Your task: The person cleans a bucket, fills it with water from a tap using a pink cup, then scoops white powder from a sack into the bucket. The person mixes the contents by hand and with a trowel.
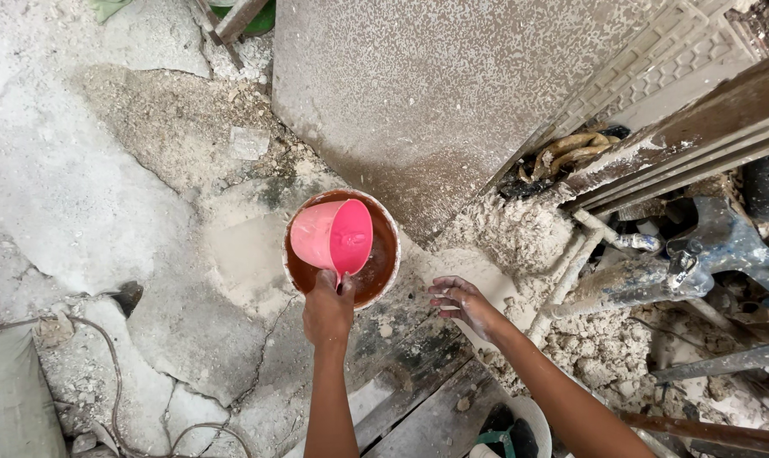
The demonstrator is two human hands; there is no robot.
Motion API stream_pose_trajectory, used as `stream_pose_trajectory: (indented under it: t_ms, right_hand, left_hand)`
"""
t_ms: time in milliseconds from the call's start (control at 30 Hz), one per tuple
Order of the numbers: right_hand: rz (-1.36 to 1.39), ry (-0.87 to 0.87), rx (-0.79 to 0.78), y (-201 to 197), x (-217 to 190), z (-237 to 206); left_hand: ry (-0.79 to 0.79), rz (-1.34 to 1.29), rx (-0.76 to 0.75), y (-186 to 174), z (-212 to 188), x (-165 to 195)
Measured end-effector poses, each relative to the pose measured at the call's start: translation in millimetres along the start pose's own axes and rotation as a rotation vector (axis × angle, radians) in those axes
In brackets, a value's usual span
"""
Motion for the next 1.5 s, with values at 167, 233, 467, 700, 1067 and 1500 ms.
stream_pose_trajectory:
  t_ms: [167,233,467,700,1067,1500]
  right_hand:
    - [-0.005,0.002,0.001,0,3,1]
    - [0.0,-0.005,-0.01,1,5,1]
    - [0.005,-0.009,0.005,-2,4,0]
    - [0.101,-0.018,0.021,-6,-5,-5]
    - [0.173,-0.086,0.08,-23,-21,-16]
    - [0.143,-0.055,0.092,-21,-20,-15]
  left_hand:
    - [0.097,0.152,0.045,2,3,1]
    - [0.167,0.162,0.085,0,3,4]
    - [0.018,0.098,0.053,3,8,-4]
    - [0.026,-0.264,-0.025,7,14,-5]
    - [0.102,-0.145,-0.108,24,-12,31]
    - [0.083,0.143,0.103,15,-3,8]
Point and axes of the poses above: each hand's wrist, its own z-axis towards the middle knuckle, its own y-axis out of the palm, x = y × z, the point moved 7 cm from there along z, towards the middle knuckle, and after that the axes turned 6 degrees about -y, right-handed, at the moved point
